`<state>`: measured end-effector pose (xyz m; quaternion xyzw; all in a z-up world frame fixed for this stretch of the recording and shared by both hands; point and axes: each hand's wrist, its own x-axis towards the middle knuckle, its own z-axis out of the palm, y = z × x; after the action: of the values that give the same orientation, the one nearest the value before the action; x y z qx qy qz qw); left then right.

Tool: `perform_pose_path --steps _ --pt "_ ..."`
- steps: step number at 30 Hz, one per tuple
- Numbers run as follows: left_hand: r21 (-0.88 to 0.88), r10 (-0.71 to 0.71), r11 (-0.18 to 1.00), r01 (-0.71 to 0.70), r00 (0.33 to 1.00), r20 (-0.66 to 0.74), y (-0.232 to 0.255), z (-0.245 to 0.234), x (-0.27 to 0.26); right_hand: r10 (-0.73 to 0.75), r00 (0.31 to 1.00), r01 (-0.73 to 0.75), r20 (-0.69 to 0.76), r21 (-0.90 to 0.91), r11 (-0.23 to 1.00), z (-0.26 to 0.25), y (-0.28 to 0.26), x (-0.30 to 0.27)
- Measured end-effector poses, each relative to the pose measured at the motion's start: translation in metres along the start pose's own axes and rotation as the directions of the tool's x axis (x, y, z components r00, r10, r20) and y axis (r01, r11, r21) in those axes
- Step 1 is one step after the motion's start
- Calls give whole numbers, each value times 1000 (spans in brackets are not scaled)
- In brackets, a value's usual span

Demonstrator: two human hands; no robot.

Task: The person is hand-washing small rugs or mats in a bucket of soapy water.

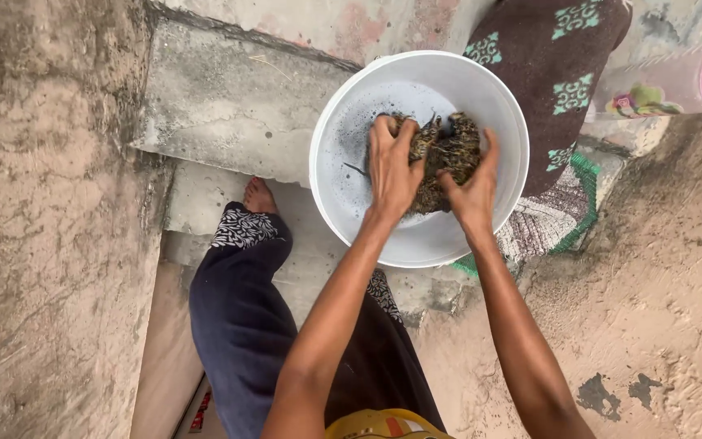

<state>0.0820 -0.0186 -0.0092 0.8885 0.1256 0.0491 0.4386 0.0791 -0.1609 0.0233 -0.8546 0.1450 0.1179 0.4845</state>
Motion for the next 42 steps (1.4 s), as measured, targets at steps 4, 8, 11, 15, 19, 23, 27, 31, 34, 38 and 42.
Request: perform_pose_path --steps 4,8,11,15,19,23,27,31,34,38,42 --pt "217 -74 976 32 980 187 -57 45 19 -199 949 295 243 -471 831 50 40 43" --pt "605 -322 791 -95 775 543 -86 92 27 244 836 350 492 -819 455 89 87 66" --pt "644 -395 750 -149 680 617 -137 144 13 280 773 479 569 -814 329 103 152 81" --pt "661 -533 746 -79 524 664 -133 135 16 98 696 658 711 -687 308 98 233 92" --pt "527 -504 838 139 567 652 -86 59 30 254 749 437 612 -745 505 42 108 86" --pt "215 -341 940 266 757 557 -63 5 42 -223 831 513 510 -544 664 -18 9 71" --pt "-104 -383 893 438 861 335 -26 -39 57 -167 911 354 377 -506 787 -24 -33 76" --pt "149 -254 966 211 881 398 -48 3 51 312 918 -61 244 -691 721 23 -13 82" --pt "527 -170 849 -48 918 358 -90 63 39 -178 895 440 408 -748 497 64 110 102" --pt "763 -458 569 -308 651 605 -107 102 25 -419 734 657 535 -717 234 79 204 107" --pt "747 -437 549 -374 633 638 -94 73 36 262 788 422 557 -798 430 67 111 93"
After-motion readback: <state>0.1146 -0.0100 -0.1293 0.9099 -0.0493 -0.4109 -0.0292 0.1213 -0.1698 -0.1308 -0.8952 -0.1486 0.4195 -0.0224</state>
